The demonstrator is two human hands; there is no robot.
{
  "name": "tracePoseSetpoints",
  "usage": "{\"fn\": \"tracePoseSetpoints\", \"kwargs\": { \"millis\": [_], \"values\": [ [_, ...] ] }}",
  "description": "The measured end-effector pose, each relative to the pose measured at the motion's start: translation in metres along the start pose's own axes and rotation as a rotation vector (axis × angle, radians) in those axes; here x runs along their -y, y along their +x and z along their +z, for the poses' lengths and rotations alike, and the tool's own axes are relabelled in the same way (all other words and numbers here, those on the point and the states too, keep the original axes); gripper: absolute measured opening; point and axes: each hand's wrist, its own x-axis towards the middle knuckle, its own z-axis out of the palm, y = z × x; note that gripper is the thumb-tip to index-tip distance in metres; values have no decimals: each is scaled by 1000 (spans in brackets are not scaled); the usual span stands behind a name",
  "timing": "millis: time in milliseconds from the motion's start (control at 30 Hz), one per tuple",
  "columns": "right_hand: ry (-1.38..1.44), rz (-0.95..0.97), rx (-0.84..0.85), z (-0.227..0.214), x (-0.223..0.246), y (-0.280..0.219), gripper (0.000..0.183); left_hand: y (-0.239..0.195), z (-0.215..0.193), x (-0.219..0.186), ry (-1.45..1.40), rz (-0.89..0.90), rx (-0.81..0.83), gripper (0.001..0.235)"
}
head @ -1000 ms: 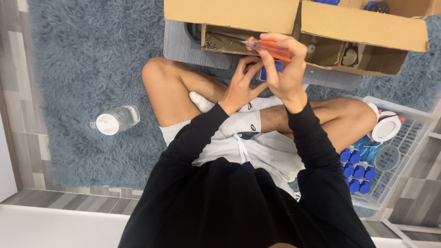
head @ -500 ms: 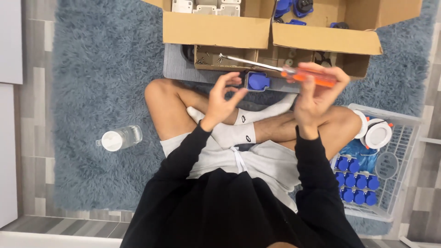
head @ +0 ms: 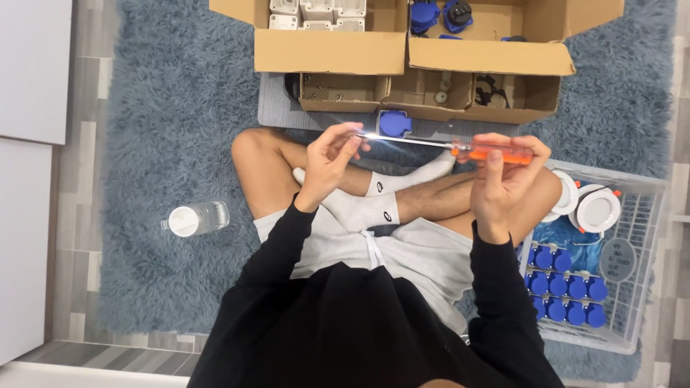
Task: Assembling electrical box components by fitting parts together and using a screwdriver to fasten them.
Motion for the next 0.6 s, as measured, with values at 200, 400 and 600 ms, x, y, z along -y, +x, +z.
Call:
{"fn": "tracePoseSetpoints", "kwargs": {
  "millis": [200, 400, 600],
  "values": [
    [-30, 7, 3, -8, 3, -8, 28, -6, 2, -1, 7, -29, -30, 19],
    [-61, 13, 38, -15, 9, -9, 34, -10, -5, 12, -12, -70, -20, 14],
    [-92, 34, 98, -9, 18, -2, 41, -18, 3, 22, -80, -113, -86, 12]
  ]
}}
